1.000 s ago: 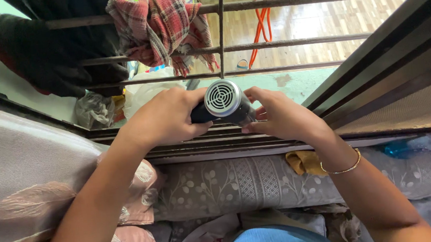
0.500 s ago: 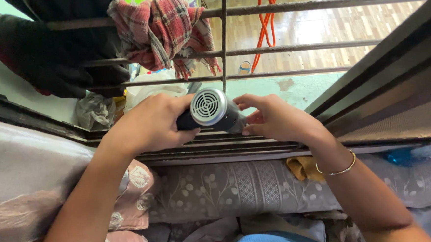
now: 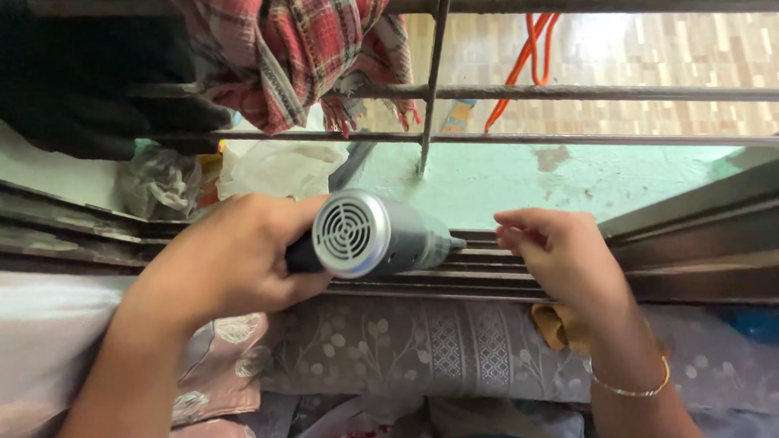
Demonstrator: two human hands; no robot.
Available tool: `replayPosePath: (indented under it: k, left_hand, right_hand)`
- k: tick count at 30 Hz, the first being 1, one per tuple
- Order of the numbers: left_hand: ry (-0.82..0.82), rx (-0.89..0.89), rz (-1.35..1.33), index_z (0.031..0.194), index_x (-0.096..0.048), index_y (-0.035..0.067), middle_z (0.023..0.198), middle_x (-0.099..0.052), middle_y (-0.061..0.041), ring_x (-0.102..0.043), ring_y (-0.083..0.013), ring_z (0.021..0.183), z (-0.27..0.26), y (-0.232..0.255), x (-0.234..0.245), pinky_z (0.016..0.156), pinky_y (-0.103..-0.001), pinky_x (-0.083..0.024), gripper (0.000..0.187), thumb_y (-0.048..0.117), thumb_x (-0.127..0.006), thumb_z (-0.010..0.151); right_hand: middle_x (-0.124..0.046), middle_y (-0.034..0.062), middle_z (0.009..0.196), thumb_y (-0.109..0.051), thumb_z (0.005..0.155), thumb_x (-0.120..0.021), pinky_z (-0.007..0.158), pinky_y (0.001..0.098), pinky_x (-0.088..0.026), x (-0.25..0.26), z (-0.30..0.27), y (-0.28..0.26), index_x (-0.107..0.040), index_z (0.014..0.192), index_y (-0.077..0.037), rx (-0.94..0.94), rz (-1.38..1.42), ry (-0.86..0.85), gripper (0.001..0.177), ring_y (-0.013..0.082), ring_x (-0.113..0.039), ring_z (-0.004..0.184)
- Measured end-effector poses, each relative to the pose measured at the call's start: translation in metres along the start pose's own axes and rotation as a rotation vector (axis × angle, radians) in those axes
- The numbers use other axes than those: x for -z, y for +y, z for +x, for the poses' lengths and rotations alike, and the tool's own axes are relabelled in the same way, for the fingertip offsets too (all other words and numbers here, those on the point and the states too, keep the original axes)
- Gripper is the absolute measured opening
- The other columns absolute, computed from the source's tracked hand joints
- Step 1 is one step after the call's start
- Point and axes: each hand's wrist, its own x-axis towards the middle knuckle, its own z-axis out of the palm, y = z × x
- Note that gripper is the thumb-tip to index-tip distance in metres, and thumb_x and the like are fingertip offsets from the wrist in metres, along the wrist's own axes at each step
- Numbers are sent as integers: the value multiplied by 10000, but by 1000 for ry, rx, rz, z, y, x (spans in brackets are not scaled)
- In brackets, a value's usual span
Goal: The person uses a handheld vacuum cleaner to clean the window track. They hold the vacuum nozzle against the track and move it along the length of the window frame to remove debris.
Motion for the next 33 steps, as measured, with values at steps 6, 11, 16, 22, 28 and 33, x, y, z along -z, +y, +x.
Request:
replayPosePath:
  k: [6, 11, 16, 22, 28, 33]
  left_hand:
    - [-69, 124, 55, 1214, -679, 196, 764, -755, -88, -728, -248, 596, 4, -18, -3, 572, -390, -544, 611, 249, -858, 632]
    - [-59, 137, 27, 1287, -671, 213, 766, -756, -74, -736, -228, 584, 10, -29, 1, 559, -371, -554, 695, 245, -849, 616]
    - [-23, 71, 5, 1234, -694, 184, 721, -762, -67, -737, -215, 554, 8, -37, 5, 537, -364, -548, 624, 250, -844, 632]
    - [14, 49, 36, 1195, -713, 174, 685, -756, -71, -710, -218, 515, 8, -43, 12, 507, -363, -531, 583, 291, -861, 643]
    - [-74, 205, 34, 1261, -699, 228, 657, -737, -53, -706, -190, 472, 6, -43, 20, 489, -364, -536, 679, 304, -856, 604]
    - [-73, 215, 75, 1336, -666, 246, 687, -733, -54, -704, -202, 489, 2, -48, 24, 497, -360, -544, 786, 348, -894, 591]
  right_hand:
    - [-775, 90, 862, -94, 856, -756, 658, 287, -544, -24, 6, 35, -792, 1042, -66, 10, -90, 74, 191, 152, -696, 677]
    - [-752, 74, 835, -95, 842, -766, 615, 294, -535, -40, 19, 38, -801, 1012, -80, 32, -30, -56, 174, 170, -652, 613]
    - [-769, 65, 870, -78, 837, -757, 600, 307, -522, -54, 30, 27, -801, 999, -70, 52, -8, -124, 168, 187, -639, 605]
    - [-781, 95, 922, -32, 799, -749, 711, 327, -578, -63, 43, 29, -796, 995, -58, 206, -27, -159, 204, 236, -749, 796]
    - [-791, 94, 926, -29, 798, -740, 742, 345, -584, -69, 47, 28, -798, 1001, -64, 264, -57, -199, 214, 265, -750, 844]
    - [-785, 105, 935, -77, 846, -740, 724, 317, -591, -64, 45, 23, -789, 1015, -61, 156, 5, -139, 177, 224, -777, 806]
